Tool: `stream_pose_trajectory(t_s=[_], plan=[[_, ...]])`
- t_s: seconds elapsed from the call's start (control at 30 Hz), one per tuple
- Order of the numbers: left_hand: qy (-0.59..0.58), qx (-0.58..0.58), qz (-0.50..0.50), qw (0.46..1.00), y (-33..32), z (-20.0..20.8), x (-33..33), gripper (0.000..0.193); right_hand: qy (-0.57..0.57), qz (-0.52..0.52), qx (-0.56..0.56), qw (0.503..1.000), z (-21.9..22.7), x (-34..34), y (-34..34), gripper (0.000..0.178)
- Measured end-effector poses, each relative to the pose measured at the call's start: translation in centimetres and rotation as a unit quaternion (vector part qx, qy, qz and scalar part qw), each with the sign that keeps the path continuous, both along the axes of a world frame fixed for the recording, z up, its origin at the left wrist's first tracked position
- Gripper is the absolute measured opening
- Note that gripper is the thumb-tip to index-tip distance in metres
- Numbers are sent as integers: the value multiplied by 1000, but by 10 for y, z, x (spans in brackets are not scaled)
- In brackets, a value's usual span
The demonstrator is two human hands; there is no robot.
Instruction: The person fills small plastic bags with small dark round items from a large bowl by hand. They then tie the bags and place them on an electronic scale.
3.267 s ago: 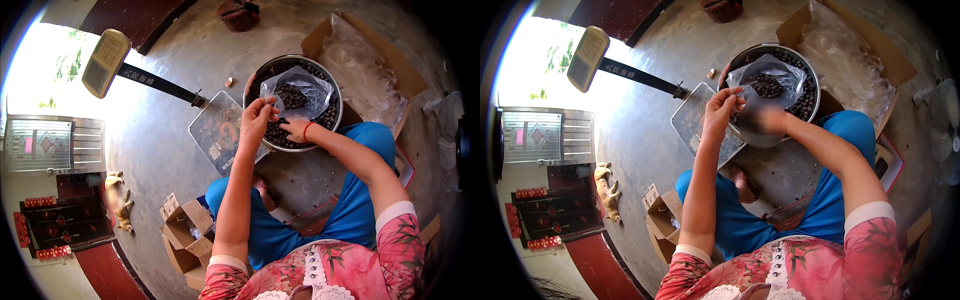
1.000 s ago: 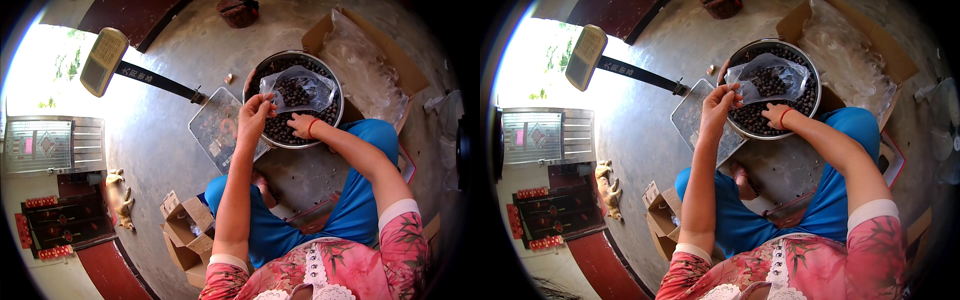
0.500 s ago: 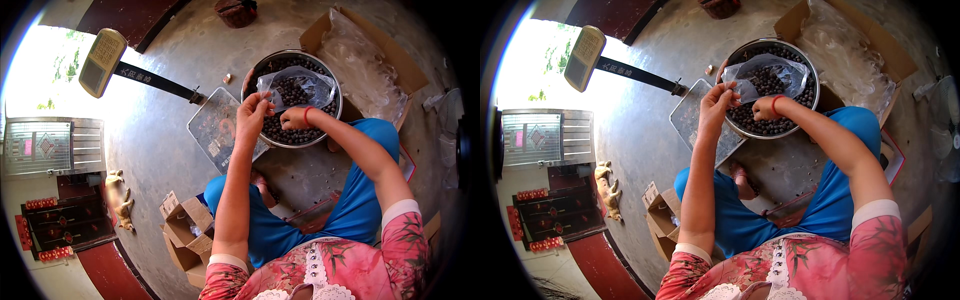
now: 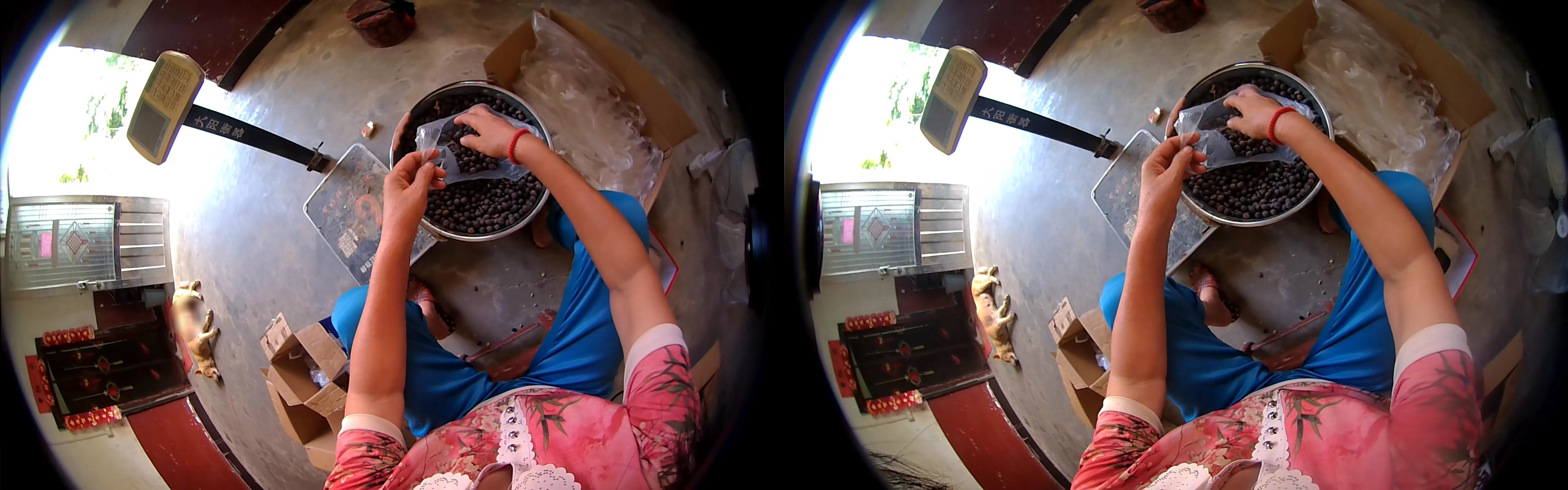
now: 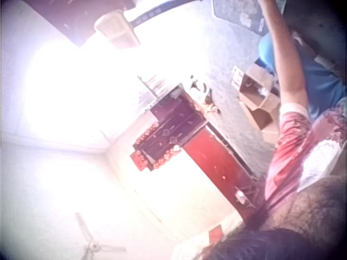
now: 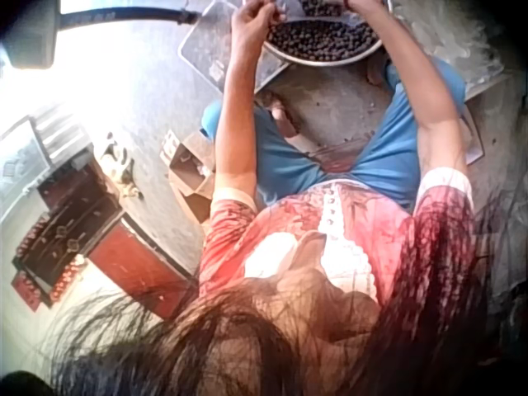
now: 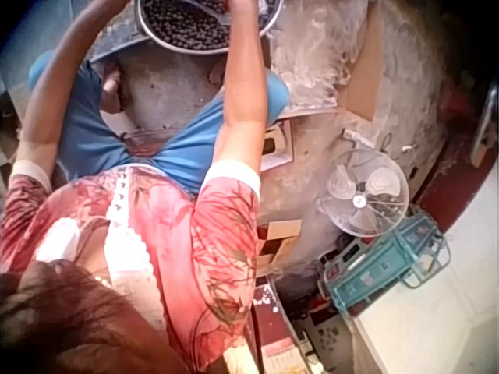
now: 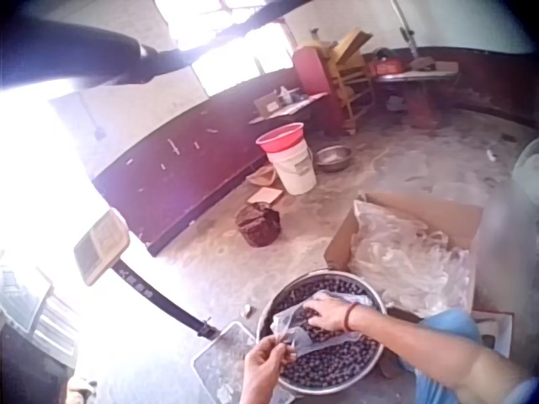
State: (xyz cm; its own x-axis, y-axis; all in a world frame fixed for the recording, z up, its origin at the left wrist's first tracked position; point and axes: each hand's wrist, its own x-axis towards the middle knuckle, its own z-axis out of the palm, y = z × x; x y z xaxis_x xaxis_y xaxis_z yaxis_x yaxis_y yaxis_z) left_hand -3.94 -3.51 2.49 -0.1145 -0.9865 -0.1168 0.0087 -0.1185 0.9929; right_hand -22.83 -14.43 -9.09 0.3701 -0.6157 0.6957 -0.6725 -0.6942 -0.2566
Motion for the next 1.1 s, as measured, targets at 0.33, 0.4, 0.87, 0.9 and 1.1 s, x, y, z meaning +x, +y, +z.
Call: stream_pose_trajectory(t_s=[0.33, 0.4, 0.87, 0.9, 1.1], plan=[[-14, 8, 8, 1000, 3, 2, 9, 21, 247, 230, 685, 646, 79, 49, 77, 25], [-9, 5, 3, 1000, 3, 3, 8, 21, 394, 225, 486, 747, 43, 55, 85, 33], [0, 10, -21, 1000, 3, 0, 10, 21, 377, 99, 512, 765, 0, 42, 93, 38], [-1, 11, -22, 1000, 3, 0, 10, 21, 384, 107, 521, 755, 0, 43, 92, 35], [-7, 13, -17, 1000, 3, 0, 9, 21, 323, 78, 476, 815, -13, 40, 101, 21]])
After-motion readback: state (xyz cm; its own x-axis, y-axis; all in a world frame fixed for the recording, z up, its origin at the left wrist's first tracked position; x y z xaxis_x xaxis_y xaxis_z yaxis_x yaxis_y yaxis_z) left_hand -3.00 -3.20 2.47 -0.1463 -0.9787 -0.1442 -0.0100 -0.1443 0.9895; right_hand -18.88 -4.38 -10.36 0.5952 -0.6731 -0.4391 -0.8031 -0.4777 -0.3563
